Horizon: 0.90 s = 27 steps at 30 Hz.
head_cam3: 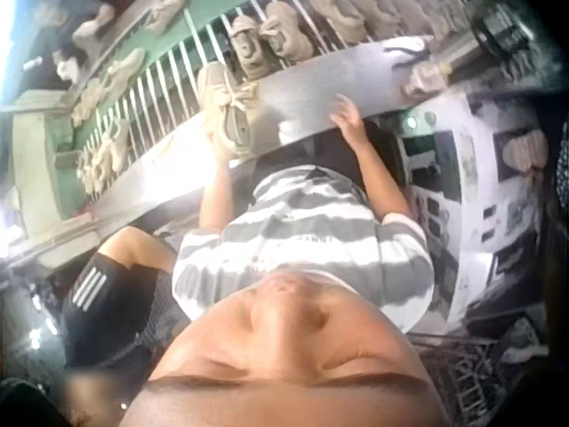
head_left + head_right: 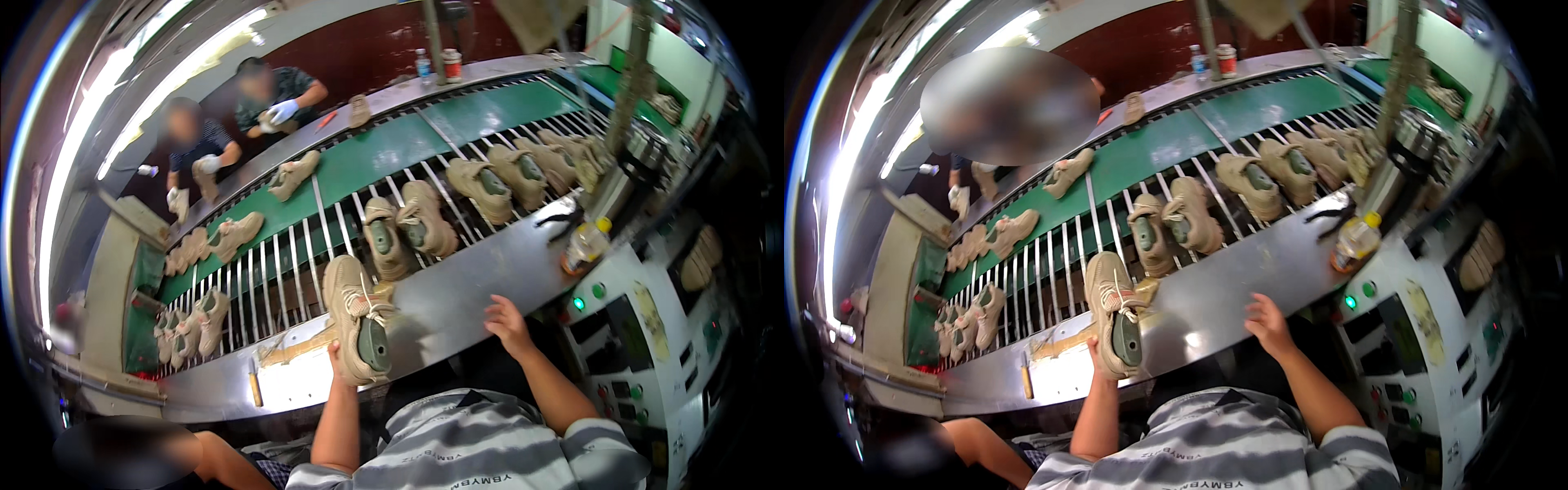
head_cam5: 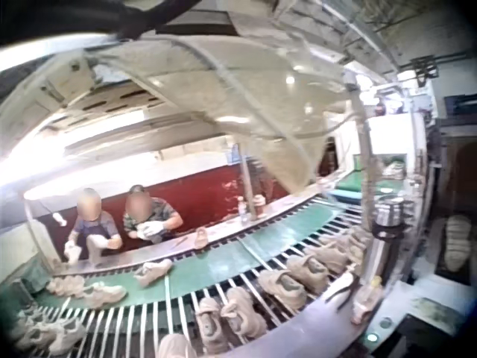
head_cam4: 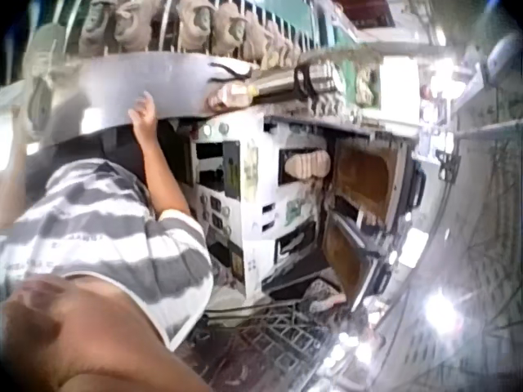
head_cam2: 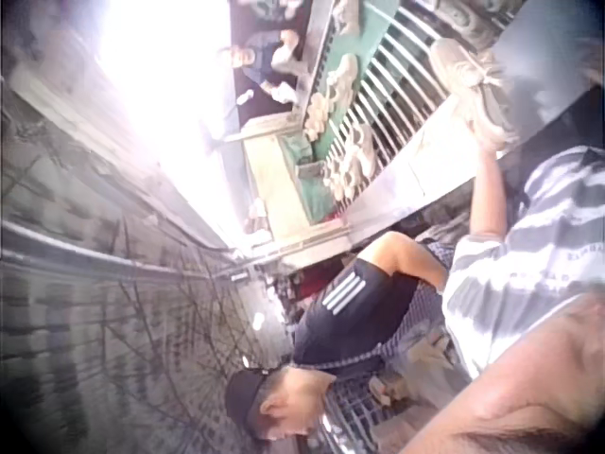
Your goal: The person takes a shoe from a conveyor belt, places it into a pressing machine, activates the machine by pressing buttons, and then returns the shoe to the conveyor belt.
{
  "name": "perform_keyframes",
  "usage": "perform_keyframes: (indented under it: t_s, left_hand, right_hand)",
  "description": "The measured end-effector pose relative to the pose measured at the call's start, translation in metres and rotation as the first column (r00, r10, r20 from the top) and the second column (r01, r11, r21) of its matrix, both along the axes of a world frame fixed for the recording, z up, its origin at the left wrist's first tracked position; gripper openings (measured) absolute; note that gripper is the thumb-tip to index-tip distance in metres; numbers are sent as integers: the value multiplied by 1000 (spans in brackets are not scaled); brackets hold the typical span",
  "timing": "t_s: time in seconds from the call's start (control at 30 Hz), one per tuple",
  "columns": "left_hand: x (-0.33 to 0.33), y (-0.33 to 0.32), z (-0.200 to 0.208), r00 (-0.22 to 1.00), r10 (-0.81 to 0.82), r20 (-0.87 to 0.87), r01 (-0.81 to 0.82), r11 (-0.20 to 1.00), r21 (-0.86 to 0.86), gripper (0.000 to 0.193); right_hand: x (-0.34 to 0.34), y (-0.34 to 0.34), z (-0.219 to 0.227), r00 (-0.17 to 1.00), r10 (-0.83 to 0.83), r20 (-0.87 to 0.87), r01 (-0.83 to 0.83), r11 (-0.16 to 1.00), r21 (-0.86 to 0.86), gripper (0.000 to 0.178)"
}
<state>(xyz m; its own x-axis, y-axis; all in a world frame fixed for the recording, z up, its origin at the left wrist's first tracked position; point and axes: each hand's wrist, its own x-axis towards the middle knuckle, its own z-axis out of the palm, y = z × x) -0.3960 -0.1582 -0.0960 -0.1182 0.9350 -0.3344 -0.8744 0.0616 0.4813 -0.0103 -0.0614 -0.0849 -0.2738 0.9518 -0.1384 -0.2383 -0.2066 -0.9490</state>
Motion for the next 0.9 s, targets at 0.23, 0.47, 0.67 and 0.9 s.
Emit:
perform_keyframes:
  t_s: [0.23, 0.47, 0.67, 0.9]
  left_hand:
    - [222, 45, 131, 862, -502, 71, 506, 861, -55, 48]
    - [278, 77, 136, 485, -498, -719, 837, 502, 218, 55]
    - [355, 58, 127, 437, -405, -803, 868, 424, 258, 60]
    - [354, 55, 124, 323, -664, -674, 898, 439, -3, 29]
  right_hand:
    - [9, -9, 40, 642, 217, -736, -199, 973, 114, 72]
    - [144, -77, 79, 629, -72, -774, 2, 996, -91, 73]
    - [172, -124, 82, 600, -325, -731, 153, 944, -293, 68]
    - [180, -120, 97, 615, -277, -739, 227, 959, -170, 77]
